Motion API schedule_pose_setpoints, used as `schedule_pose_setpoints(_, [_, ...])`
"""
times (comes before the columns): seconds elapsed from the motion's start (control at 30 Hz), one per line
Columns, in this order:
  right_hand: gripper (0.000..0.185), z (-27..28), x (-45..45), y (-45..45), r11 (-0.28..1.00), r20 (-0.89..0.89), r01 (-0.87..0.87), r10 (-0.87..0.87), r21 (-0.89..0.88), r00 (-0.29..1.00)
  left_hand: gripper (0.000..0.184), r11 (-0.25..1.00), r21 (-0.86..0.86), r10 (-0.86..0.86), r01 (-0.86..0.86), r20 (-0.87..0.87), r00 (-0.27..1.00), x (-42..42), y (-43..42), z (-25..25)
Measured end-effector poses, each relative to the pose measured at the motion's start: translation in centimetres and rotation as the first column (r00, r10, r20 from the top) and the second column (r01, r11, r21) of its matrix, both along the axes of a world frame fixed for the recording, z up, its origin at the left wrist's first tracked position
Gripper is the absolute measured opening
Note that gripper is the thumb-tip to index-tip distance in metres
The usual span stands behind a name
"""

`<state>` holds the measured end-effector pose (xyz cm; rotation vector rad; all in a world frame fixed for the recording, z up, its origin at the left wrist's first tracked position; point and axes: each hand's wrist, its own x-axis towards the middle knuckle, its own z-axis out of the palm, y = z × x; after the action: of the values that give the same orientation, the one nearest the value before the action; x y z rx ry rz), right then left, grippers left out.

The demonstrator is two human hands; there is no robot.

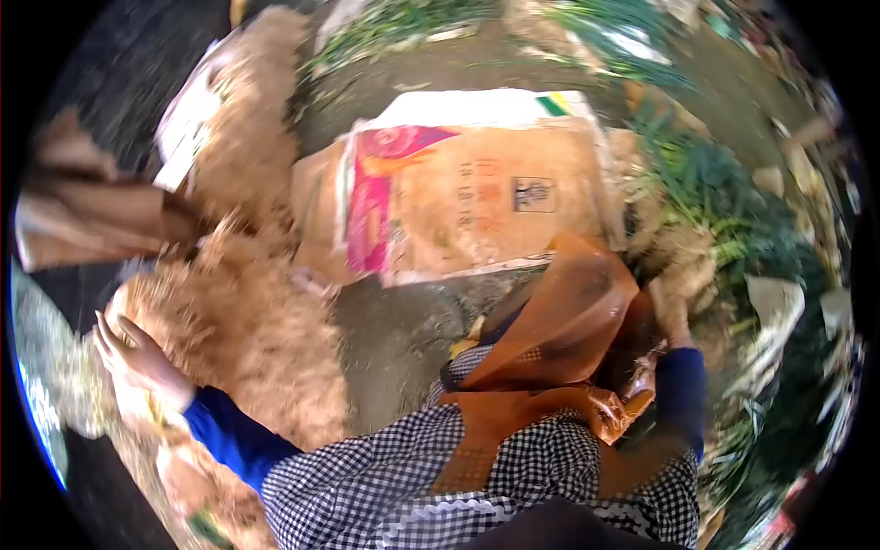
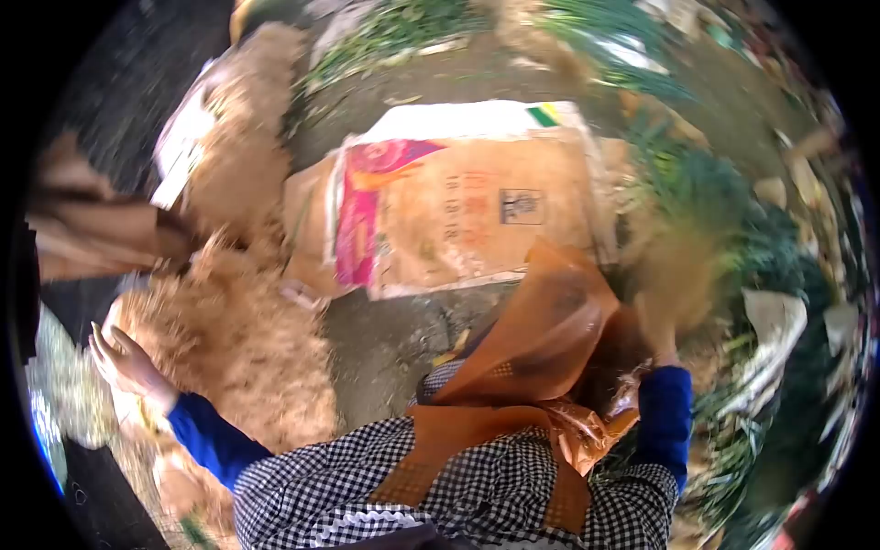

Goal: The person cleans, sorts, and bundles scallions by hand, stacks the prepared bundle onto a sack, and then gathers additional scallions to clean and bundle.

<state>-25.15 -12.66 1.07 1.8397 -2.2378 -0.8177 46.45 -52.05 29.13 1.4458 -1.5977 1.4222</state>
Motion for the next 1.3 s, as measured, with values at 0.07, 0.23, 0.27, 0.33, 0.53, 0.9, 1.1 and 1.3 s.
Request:
schedule_pose_setpoints(0.07, [0.026, 2.2, 5.0, 3.1, 0.833, 0.501, 0.361, -0.12, -0.419, 0.857, 0.03, 0.831, 0.085, -0.495, 0.549, -0.338, 0.801, -11.7, 1.5, -5.3])
schedule_pose_setpoints(0.23, [0.032, 6.4, 11.4, 7.8, 0.571, 0.517, 0.64, -0.389, -0.514, 0.762, 0.034, -0.196, 0.304, -0.271, 0.932, -0.93, 0.246, -34.5, 7.4, -21.9])
schedule_pose_setpoints(0.27, [0.036, 7.3, 12.4, 8.6, 0.469, 0.596, 0.735, -0.435, -0.49, 0.675, 0.037, -0.354, 0.369, -0.396, 0.859, -0.892, 0.22, -38.6, 10.1, -21.7])
schedule_pose_setpoints(0.33, [0.041, 5.7, 13.1, 13.8, 0.331, 0.639, 0.907, -0.645, -0.26, 0.418, 0.039, -0.813, -0.051, 0.102, 0.581, -0.993, 0.057, -45.0, 16.7, -21.5])
schedule_pose_setpoints(0.53, [0.026, 11.9, 17.4, 22.9, -0.301, 0.76, 0.796, -0.587, -0.525, 0.279, 0.024, -0.943, 0.185, -0.278, 0.276, -0.894, -0.352, -58.4, 25.7, -23.6])
schedule_pose_setpoints(0.9, [0.057, 11.1, -0.7, 21.8, -0.001, 0.445, 0.906, -0.871, -0.422, 0.206, 0.016, -0.96, 0.28, -0.234, -0.017, -0.835, -0.498, -62.6, 40.1, -17.1])
schedule_pose_setpoints(1.1, [0.011, 10.8, -0.4, 31.3, -0.187, 0.501, 0.61, -0.769, -0.77, 0.397, 0.019, -0.958, 0.269, -0.276, 0.097, -0.784, -0.557, -65.1, 42.3, -16.1])
schedule_pose_setpoints(1.3, [0.03, 15.0, 11.6, 32.1, 0.292, 0.932, 0.949, -0.297, -0.12, 0.21, 0.02, -0.946, 0.31, -0.286, 0.091, -0.67, -0.685, -66.4, 45.3, -14.0])
